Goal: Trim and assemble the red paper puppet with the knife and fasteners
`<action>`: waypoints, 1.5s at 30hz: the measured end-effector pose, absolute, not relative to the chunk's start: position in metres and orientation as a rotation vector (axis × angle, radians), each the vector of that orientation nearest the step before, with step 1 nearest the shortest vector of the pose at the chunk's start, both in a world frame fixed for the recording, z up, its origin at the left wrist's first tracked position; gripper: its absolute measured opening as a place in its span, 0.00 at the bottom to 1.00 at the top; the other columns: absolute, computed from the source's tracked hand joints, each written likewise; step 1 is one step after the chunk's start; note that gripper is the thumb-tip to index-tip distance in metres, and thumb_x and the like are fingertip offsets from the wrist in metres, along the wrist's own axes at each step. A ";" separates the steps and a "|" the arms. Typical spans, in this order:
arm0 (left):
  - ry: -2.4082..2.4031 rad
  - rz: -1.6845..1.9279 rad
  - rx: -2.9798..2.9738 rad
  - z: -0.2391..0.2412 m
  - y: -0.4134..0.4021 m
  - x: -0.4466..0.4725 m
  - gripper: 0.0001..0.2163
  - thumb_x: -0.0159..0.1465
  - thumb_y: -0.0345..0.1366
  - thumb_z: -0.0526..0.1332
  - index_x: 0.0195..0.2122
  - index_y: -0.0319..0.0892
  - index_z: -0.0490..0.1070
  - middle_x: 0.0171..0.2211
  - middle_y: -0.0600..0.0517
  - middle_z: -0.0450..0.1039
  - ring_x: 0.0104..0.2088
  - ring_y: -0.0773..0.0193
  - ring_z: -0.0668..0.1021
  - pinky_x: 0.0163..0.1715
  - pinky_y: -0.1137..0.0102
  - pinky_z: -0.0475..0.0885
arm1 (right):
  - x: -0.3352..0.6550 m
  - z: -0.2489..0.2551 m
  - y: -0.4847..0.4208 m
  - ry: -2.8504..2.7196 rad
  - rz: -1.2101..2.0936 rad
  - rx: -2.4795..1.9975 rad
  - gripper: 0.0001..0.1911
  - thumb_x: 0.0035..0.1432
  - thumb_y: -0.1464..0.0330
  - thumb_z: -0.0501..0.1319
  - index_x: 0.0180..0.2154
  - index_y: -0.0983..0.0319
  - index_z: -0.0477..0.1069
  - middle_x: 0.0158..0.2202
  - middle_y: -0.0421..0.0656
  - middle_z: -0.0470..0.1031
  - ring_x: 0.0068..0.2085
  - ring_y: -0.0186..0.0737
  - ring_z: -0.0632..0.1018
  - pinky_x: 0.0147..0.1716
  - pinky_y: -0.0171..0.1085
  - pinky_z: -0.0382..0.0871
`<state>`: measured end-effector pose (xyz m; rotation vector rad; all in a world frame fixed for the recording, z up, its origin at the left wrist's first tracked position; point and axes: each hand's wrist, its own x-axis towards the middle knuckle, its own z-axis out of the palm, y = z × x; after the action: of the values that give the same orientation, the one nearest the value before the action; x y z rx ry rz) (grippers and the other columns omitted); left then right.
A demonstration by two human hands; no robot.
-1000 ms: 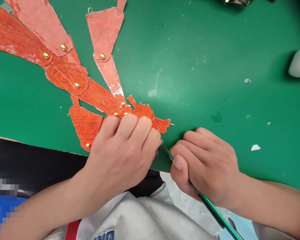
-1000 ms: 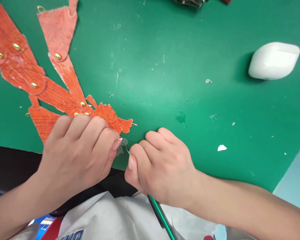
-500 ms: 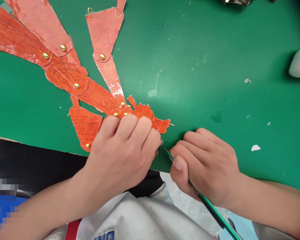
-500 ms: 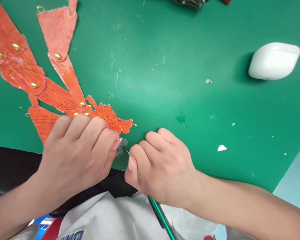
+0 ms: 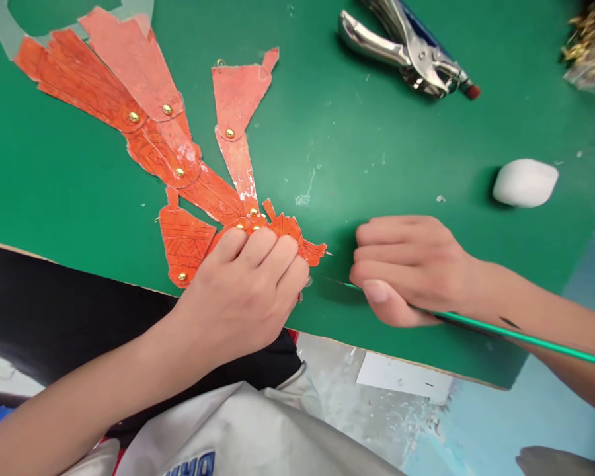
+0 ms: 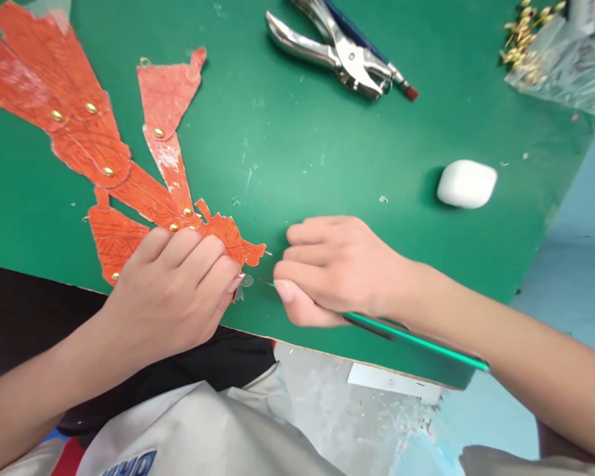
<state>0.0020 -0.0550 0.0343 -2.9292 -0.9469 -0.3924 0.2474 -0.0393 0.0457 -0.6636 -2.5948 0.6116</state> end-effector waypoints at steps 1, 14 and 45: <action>-0.953 -0.391 -2.932 0.034 -0.055 0.001 0.11 0.67 0.29 0.58 0.28 0.46 0.63 0.26 0.51 0.61 0.29 0.55 0.65 0.30 0.60 0.60 | 0.248 0.044 -0.028 -2.667 0.601 -0.575 0.24 0.78 0.68 0.45 0.25 0.57 0.57 0.21 0.36 0.56 0.26 0.38 0.57 0.29 0.42 0.54; -1.001 -0.413 -2.947 0.030 -0.059 -0.001 0.09 0.68 0.30 0.59 0.30 0.45 0.63 0.27 0.52 0.60 0.31 0.56 0.65 0.30 0.60 0.60 | 0.236 0.035 0.003 -2.857 0.654 -0.235 0.25 0.77 0.67 0.44 0.23 0.57 0.55 0.20 0.36 0.54 0.27 0.39 0.56 0.29 0.43 0.57; -0.956 -0.361 -2.910 0.030 -0.057 0.002 0.12 0.72 0.33 0.54 0.29 0.45 0.67 0.26 0.50 0.62 0.30 0.56 0.72 0.27 0.62 0.63 | 0.233 0.034 0.008 -2.830 0.803 -0.246 0.32 0.80 0.56 0.43 0.21 0.58 0.57 0.19 0.35 0.57 0.24 0.33 0.60 0.28 0.43 0.60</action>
<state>0.0018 -0.0568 0.0302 -2.9102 -0.9560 -0.3611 0.2333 0.0083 0.0344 -0.2456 -2.8304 0.8029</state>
